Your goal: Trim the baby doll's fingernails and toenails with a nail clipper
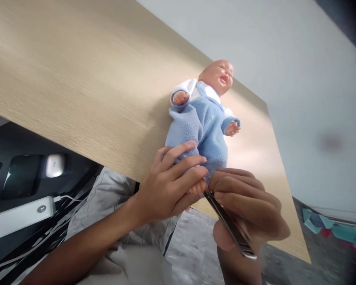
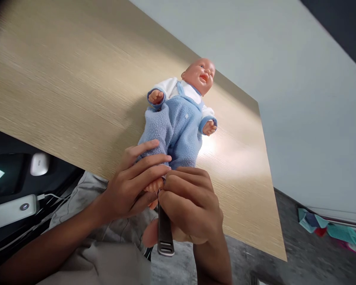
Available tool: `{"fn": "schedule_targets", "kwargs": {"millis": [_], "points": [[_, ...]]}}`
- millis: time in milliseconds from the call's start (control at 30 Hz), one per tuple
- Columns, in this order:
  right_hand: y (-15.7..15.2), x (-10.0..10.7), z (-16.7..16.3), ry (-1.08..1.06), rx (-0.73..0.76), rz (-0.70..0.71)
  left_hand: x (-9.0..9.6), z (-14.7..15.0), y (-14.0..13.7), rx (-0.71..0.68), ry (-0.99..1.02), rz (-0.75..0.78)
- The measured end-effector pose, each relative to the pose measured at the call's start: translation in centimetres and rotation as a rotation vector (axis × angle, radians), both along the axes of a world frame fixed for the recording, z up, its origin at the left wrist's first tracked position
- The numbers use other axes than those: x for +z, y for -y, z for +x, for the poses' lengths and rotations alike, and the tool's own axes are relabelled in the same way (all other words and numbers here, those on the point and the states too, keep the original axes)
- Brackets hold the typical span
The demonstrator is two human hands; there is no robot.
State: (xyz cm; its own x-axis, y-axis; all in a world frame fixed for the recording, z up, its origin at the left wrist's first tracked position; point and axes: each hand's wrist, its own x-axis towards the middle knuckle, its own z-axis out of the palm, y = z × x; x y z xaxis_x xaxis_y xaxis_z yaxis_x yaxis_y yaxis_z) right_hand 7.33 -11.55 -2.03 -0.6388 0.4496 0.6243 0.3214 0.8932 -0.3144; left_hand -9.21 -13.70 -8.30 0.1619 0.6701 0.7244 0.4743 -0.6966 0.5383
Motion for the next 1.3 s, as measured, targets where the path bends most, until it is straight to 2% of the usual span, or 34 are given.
{"fn": "schedule_targets", "kwargs": {"millis": [100,167,233,300,500,767,1300], "points": [[-0.4,0.7,-0.8,-0.244,0.004,-0.043,0.0,0.0,0.0,-0.004,0.007,0.007],[-0.8,1.0,-1.0,-0.301,0.070,-0.081,0.0,0.0,0.0,-0.009,0.012,0.008],[-1.0,0.9,-1.1,-0.375,0.111,-0.060,0.0,0.0,0.0,-0.017,0.020,0.003],[-1.0,0.7,-1.0,-0.431,0.079,-0.025,0.0,0.0,0.0,-0.026,0.030,0.002],[-0.4,0.1,-1.0,-0.225,0.033,0.037,-0.1,0.1,0.1,-0.014,0.016,0.020],[-0.5,0.4,-1.9,-0.213,-0.009,0.181,-0.2,0.4,0.0,-0.006,0.037,0.015],[-0.8,0.1,-1.4,-0.255,0.024,0.176,0.1,0.1,-0.3,-0.075,0.074,0.065]]}}
